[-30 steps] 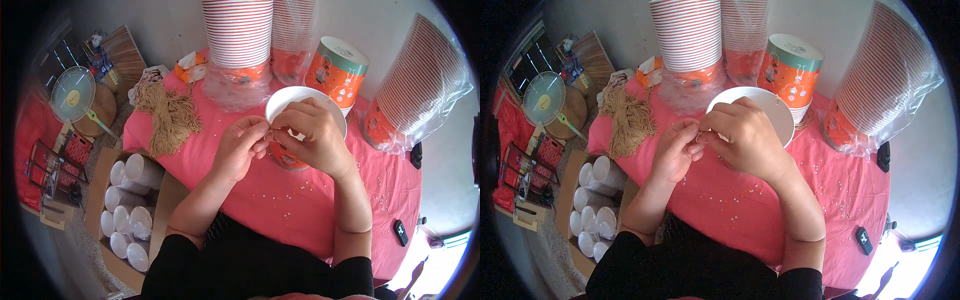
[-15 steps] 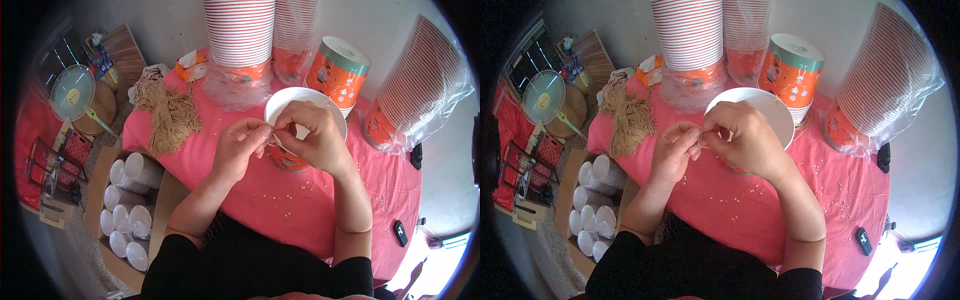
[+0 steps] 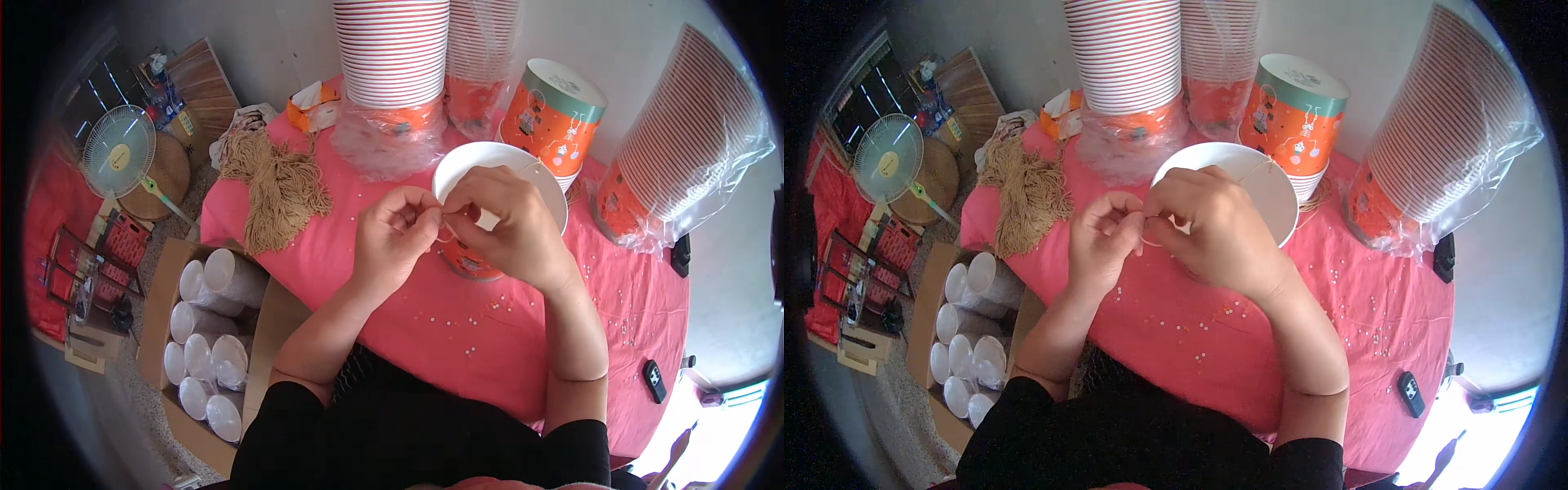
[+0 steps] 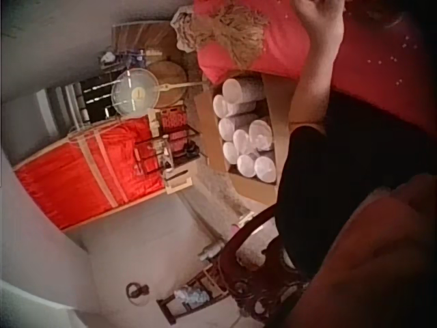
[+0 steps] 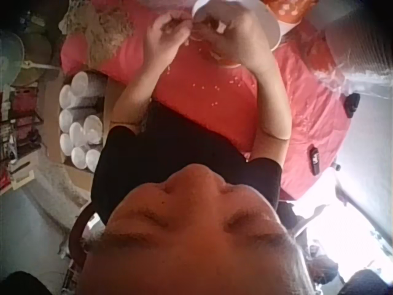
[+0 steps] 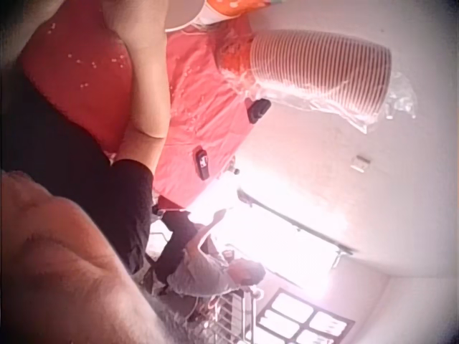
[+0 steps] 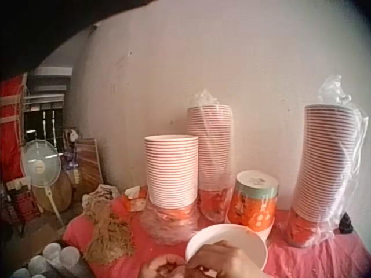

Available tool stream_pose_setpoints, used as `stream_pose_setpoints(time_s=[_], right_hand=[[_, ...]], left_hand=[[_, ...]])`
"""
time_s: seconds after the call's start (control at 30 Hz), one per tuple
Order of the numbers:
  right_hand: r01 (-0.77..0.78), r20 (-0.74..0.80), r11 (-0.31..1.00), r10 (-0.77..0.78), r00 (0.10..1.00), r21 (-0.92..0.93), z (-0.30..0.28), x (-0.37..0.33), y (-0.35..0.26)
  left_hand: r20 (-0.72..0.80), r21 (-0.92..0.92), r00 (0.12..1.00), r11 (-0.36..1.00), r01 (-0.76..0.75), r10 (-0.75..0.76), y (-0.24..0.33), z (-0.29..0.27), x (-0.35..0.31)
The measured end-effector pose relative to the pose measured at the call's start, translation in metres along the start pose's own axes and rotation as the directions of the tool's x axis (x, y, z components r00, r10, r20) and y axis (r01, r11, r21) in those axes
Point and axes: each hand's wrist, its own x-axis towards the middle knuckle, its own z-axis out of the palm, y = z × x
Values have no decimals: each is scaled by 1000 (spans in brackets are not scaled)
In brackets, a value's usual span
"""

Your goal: Attaching string handles to Halloween-themed paper buckets by threading and knotting them through pre-drilled holes.

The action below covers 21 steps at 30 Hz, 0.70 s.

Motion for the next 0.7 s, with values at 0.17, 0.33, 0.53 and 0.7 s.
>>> stream_pose_setpoints(time_s=[0.17,0.33,0.53,0.7], right_hand=[[-198,-20,953,208,978,229,4,-4,8],[-233,12,949,236,972,213,5,-4,9],[-94,-57,986,103,993,140,9,-1,10],[-23,-80,997,29,996,74,8,-1,12]], left_hand=[[-22,57,988,987,-149,150,-3,6,0],[-24,297,949,909,-294,315,-5,6,1],[21,468,871,765,-442,491,-3,6,0],[-41,99,973,970,-223,228,-2,5,-5]])
